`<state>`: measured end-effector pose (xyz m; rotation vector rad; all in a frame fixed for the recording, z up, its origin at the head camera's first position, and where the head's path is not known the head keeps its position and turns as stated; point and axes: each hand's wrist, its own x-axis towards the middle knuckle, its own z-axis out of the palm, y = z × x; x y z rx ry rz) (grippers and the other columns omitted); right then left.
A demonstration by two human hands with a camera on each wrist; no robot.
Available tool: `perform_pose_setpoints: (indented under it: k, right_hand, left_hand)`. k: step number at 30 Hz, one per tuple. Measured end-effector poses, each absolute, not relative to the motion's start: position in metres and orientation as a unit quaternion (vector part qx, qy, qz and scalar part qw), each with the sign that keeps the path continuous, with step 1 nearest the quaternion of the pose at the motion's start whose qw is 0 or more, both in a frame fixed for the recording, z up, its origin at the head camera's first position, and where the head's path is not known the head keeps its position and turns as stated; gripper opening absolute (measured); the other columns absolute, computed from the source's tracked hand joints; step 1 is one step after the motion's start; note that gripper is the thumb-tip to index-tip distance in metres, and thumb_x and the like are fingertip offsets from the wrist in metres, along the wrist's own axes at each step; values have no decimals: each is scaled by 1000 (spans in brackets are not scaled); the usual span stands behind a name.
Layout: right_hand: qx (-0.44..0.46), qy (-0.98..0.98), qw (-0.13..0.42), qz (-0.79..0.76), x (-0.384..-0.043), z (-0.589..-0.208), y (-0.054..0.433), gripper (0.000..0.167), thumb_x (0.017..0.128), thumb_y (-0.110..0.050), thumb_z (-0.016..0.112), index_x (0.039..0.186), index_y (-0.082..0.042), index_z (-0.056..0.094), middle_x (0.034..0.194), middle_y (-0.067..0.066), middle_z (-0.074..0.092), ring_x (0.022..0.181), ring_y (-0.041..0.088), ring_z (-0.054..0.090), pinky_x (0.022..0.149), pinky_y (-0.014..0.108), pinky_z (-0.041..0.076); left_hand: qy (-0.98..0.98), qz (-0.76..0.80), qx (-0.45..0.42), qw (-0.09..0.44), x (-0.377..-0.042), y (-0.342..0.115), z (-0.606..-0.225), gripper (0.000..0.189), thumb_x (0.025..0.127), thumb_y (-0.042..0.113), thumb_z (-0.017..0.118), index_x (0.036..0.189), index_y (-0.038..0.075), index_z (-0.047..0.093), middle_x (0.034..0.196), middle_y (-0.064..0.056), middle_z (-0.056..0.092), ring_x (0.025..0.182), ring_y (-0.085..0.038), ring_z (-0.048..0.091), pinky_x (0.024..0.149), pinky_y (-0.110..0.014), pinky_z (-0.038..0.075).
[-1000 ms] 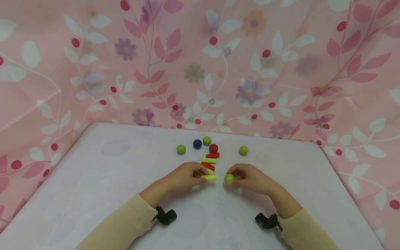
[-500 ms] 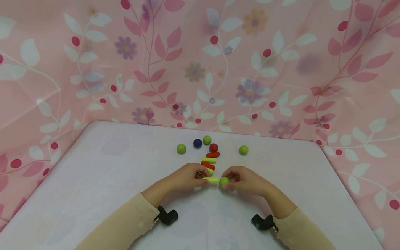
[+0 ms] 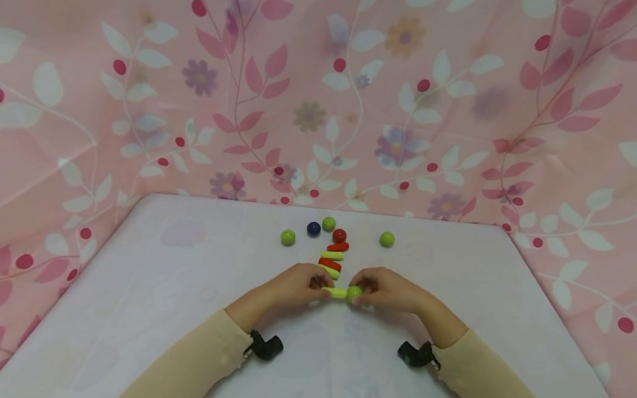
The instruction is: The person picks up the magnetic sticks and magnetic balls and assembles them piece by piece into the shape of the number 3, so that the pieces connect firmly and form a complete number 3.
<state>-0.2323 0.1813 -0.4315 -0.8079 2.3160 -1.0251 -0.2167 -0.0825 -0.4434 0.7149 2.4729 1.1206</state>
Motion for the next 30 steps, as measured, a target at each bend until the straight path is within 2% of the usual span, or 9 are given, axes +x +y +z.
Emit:
perform_pose_setpoints:
  k: [7,23,30]
  right_hand:
    - [-296,847,249,-366,-232,-432,179,26,90,-23,77,112,-12,69,99,-3,66,88,19,59,77,29,52]
    - [-290,855,259,-344,-230,-432,175,26,86,-24,81,109,-15,72,93,-6,67,82,17,61,75,29,53]
    - [-290,855,255,-345,-232,-428,173,27,85,-21,82,109,-12,72,93,-5,68,81,16,61,75,28,53]
  left_hand:
    - [868,387,254,179,-215,-85,-444,8,94,23,72,102,23,71,87,10,64,82,-13,57,79,-28,50]
    - [867,380,261,191,-213,-87,-445,8,95,25,71,101,21,73,86,11,65,80,-12,55,75,-28,48]
    - [868,379,257,193,-215,-88,-446,7,95,26,71,101,23,73,86,11,65,82,-11,57,78,-29,49]
